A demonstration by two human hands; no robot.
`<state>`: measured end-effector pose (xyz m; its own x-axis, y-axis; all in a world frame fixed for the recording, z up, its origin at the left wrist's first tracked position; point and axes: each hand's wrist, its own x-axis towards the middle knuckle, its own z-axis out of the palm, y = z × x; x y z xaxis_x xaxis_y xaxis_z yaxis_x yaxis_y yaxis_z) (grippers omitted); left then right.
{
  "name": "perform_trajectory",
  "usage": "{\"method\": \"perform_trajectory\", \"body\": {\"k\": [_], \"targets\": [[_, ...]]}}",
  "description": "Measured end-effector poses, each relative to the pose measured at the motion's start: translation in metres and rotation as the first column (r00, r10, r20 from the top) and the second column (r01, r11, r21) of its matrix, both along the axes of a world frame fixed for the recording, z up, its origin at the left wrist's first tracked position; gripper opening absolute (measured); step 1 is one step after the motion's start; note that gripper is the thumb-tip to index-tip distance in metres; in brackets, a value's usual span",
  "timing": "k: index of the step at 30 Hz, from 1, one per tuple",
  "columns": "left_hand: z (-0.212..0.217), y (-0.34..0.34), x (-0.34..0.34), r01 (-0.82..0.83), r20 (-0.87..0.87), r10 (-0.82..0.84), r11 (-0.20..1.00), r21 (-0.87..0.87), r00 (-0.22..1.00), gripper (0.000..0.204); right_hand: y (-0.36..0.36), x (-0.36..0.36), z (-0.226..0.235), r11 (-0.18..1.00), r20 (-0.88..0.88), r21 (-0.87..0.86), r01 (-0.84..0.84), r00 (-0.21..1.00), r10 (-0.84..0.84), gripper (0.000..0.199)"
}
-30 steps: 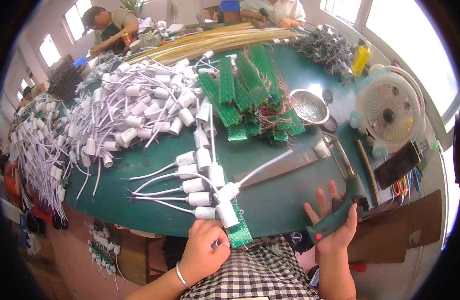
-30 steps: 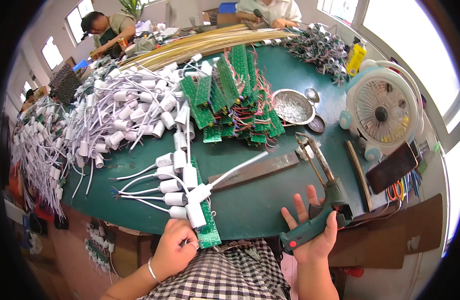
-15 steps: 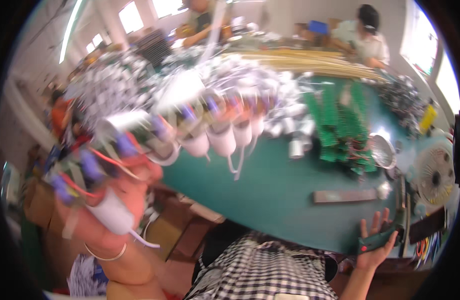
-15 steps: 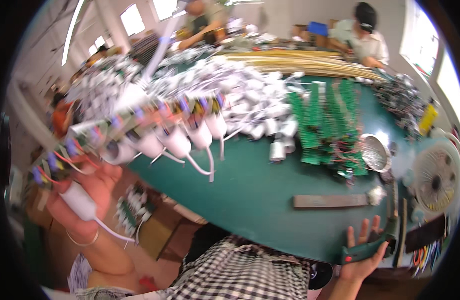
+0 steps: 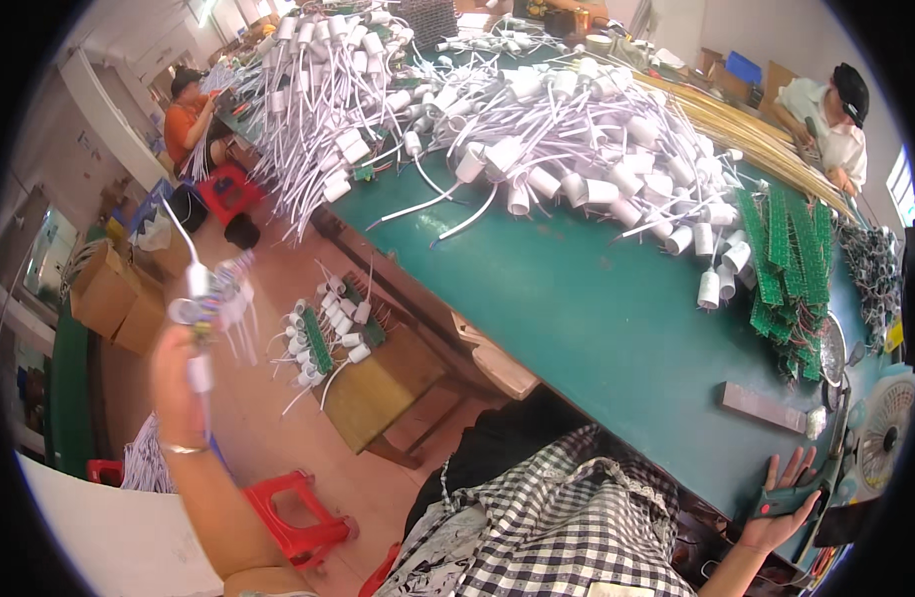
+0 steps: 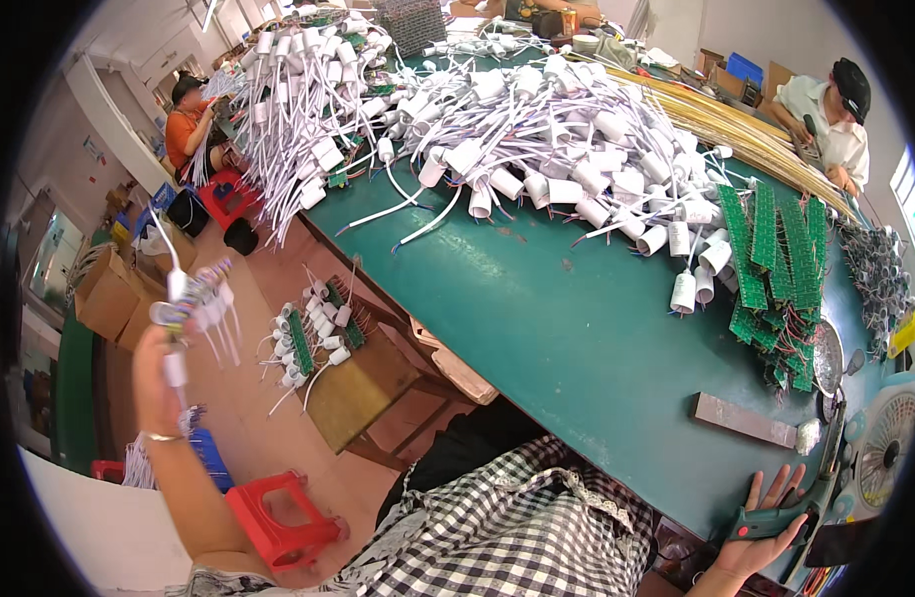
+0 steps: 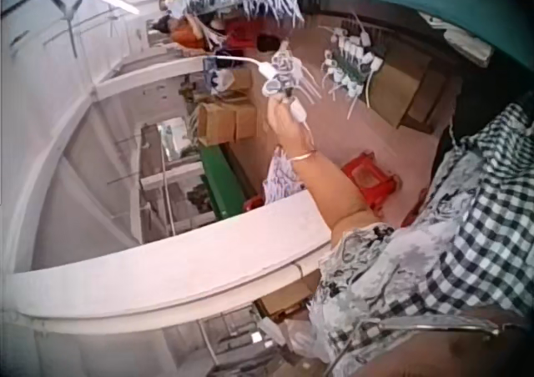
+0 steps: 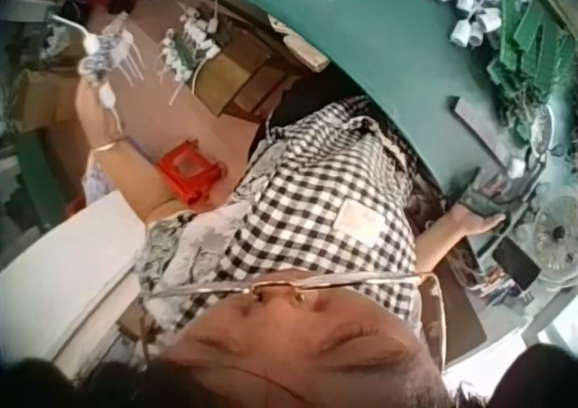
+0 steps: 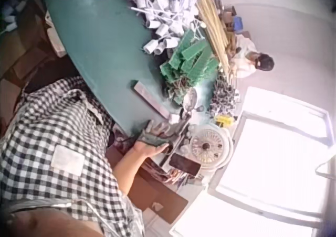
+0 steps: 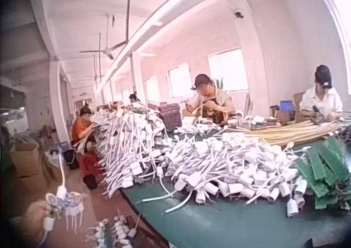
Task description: The person positions wired components onto circuit boards and solders them in place using a soldering gun.
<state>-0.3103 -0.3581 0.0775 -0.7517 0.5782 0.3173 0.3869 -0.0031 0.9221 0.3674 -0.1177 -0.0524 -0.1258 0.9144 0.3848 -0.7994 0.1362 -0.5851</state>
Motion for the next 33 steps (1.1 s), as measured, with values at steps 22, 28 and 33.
{"method": "perform_trajectory", "body": {"k": [22,28,33], "targets": [[-0.163,-0.010,-0.133,-0.306,0.189,0.287,0.949,0.078,0.939,0.015,0.005,0.000,0.003,0.995,0.094,0.054,-0.083,0.993,0.078,0.043],[-0.197,0.054,-0.151,-0.232,-0.020,0.232,0.972,-0.020,0.973,0.012,0.004,-0.002,0.006,0.992,0.146,0.089,-0.085,0.987,0.072,0.043],[-0.300,0.105,-0.131,-0.278,-0.361,0.148,0.897,-0.343,0.921,0.017,-0.003,-0.091,0.063,0.578,0.062,-0.557,0.597,0.723,-0.688,0.044]]}}
